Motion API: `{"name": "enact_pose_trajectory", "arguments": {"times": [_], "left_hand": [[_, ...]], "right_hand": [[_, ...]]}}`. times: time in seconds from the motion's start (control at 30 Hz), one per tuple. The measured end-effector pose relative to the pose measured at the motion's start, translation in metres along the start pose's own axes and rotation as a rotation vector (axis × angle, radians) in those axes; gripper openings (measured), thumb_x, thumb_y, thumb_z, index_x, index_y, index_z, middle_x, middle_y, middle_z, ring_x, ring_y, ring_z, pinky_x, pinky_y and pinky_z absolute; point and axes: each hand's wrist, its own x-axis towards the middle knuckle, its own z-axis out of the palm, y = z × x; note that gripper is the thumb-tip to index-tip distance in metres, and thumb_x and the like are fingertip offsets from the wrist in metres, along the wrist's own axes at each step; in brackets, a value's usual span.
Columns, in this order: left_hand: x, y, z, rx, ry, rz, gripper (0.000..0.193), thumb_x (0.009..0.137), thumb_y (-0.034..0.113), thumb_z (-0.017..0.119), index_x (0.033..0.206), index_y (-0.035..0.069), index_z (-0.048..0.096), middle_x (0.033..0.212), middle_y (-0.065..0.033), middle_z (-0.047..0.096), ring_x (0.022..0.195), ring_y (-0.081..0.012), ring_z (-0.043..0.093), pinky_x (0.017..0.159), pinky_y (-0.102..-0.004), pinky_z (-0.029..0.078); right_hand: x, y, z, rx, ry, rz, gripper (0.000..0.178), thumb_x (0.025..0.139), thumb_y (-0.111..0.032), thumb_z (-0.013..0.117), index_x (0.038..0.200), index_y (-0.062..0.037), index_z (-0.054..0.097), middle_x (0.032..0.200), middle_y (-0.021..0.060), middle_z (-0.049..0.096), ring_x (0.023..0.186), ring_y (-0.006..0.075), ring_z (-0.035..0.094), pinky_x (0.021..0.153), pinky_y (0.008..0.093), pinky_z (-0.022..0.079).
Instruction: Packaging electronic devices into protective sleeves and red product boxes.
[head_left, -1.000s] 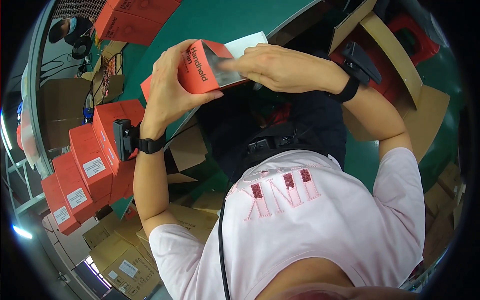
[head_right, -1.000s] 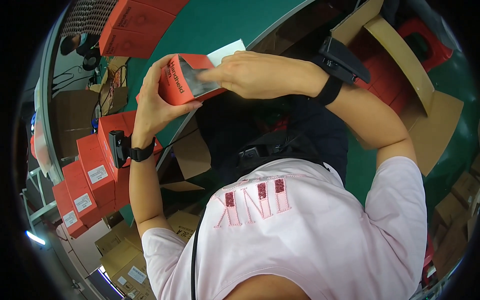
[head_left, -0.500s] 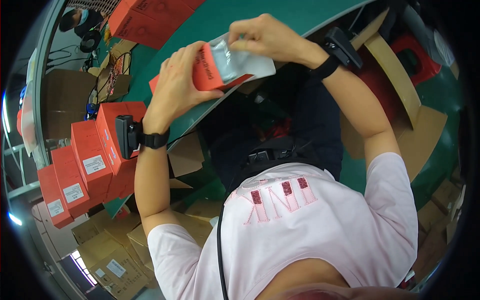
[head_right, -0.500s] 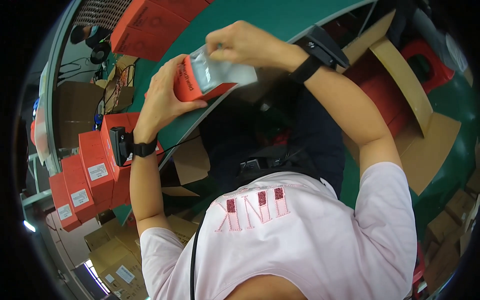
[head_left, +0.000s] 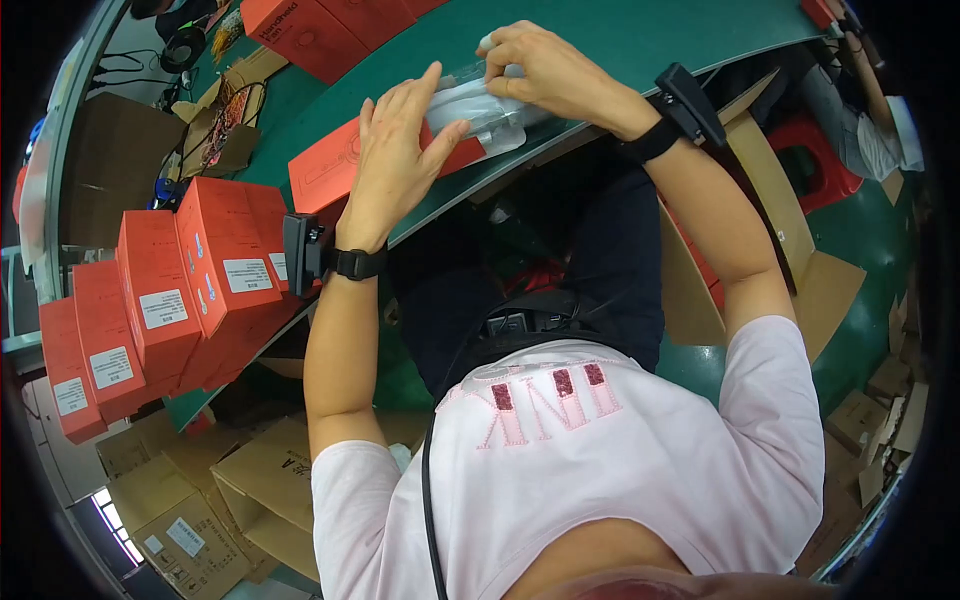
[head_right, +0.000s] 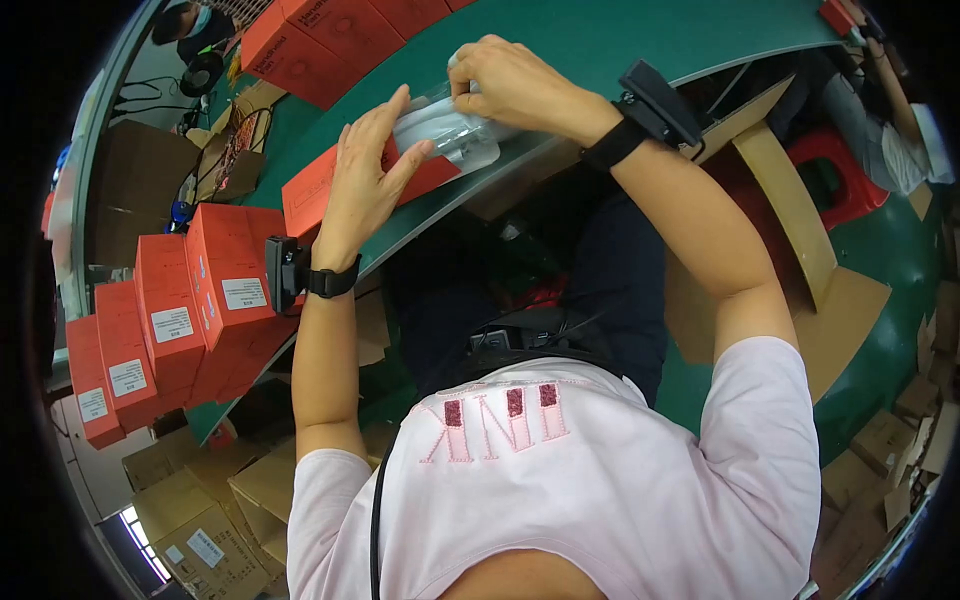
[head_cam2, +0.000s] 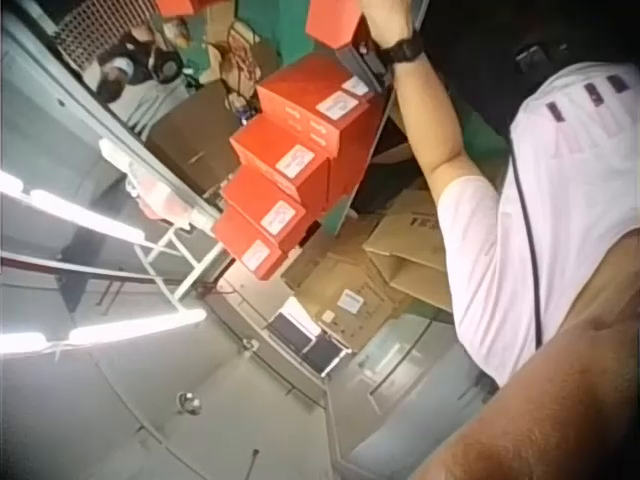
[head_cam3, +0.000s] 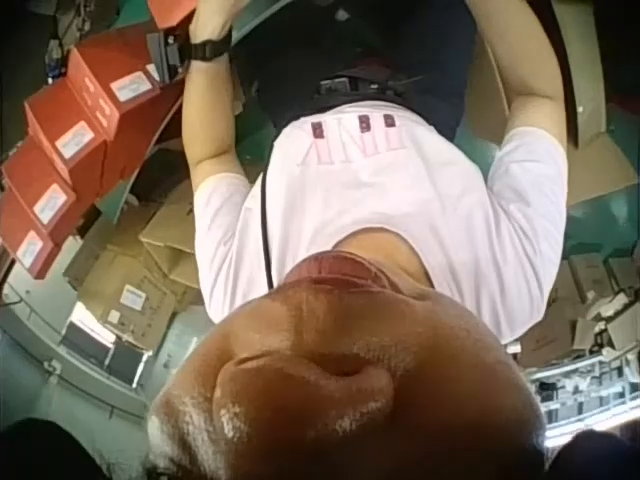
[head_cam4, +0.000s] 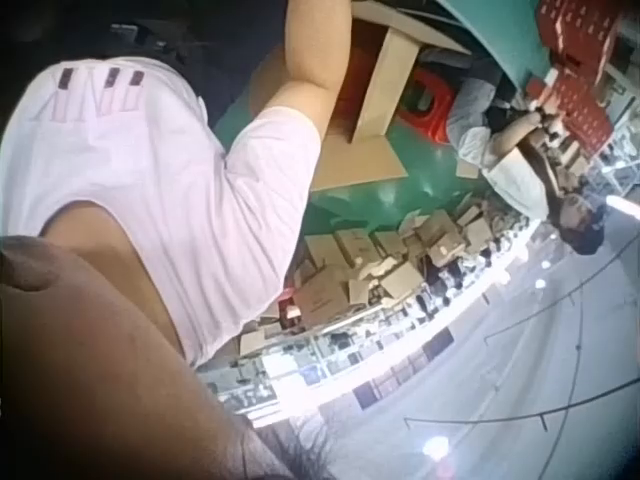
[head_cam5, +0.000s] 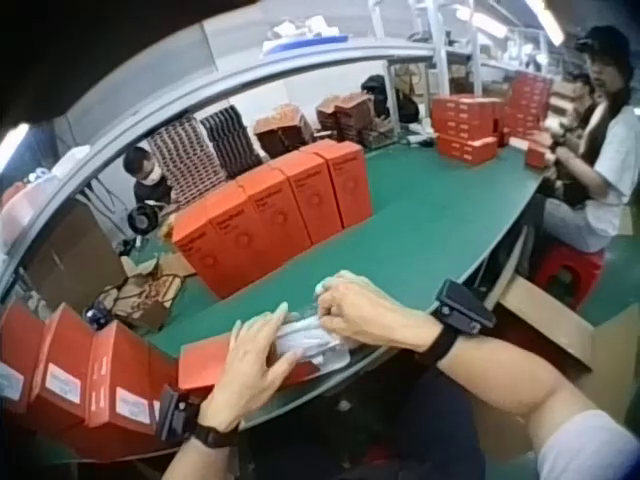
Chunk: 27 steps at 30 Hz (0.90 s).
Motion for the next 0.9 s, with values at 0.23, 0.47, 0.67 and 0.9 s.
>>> {"name": "enact_pose_trajectory", "arguments": {"times": [0.23, 0.47, 0.67, 0.9], "left_hand": [[0.006, 0.001, -0.005, -0.207, 0.047, -0.044, 0.083, 0.086, 0.033, 0.08, 0.152, 0.006, 0.038, 0.127, -0.0117, 0.064, 0.125, -0.0313, 0.056, 0.114, -0.0597, 0.029], [0.046, 0.019, -0.015, -0.919, 0.695, 0.233, 0.04, 0.09, 0.015, 0.075, 0.119, 0.003, 0.052, 0.109, -0.0103, 0.062, 0.103, -0.0217, 0.064, 0.095, -0.0369, 0.054], [0.043, 0.001, -0.063, -1.842, 0.664, -0.06, 0.053, 0.096, 0.039, 0.069, 0.131, 0.002, 0.054, 0.114, -0.0175, 0.065, 0.117, -0.0385, 0.063, 0.103, -0.0595, 0.05], [0.024, 0.001, -0.031, -2.288, 0.477, -0.308, 0.055, 0.1, 0.052, 0.055, 0.122, 0.002, 0.061, 0.112, -0.021, 0.065, 0.115, -0.0415, 0.061, 0.105, -0.0607, 0.047]], "right_hand": [[0.026, -0.064, -0.048, 0.33, 0.184, -0.014, 0.021, 0.091, -0.016, 0.066, 0.098, 0.0032, 0.063, 0.106, 0.0184, 0.066, 0.099, 0.031, 0.064, 0.085, 0.0395, 0.051], [0.06, -0.116, -0.056, 0.089, 0.757, -0.508, 0.02, 0.086, -0.006, 0.068, 0.104, 0.0003, 0.061, 0.109, 0.0197, 0.063, 0.109, 0.033, 0.059, 0.095, 0.0382, 0.049], [-0.024, -0.122, -0.101, 0.591, 0.587, 0.165, 0.025, 0.093, -0.01, 0.068, 0.115, 0.0001, 0.067, 0.113, 0.0124, 0.065, 0.102, 0.0179, 0.062, 0.086, 0.0313, 0.053], [-0.044, -0.152, -0.038, 0.45, 0.397, 0.164, 0.021, 0.096, -0.012, 0.068, 0.11, 0.0023, 0.073, 0.098, 0.0062, 0.068, 0.086, 0.0124, 0.061, 0.075, 0.0248, 0.047]]}}
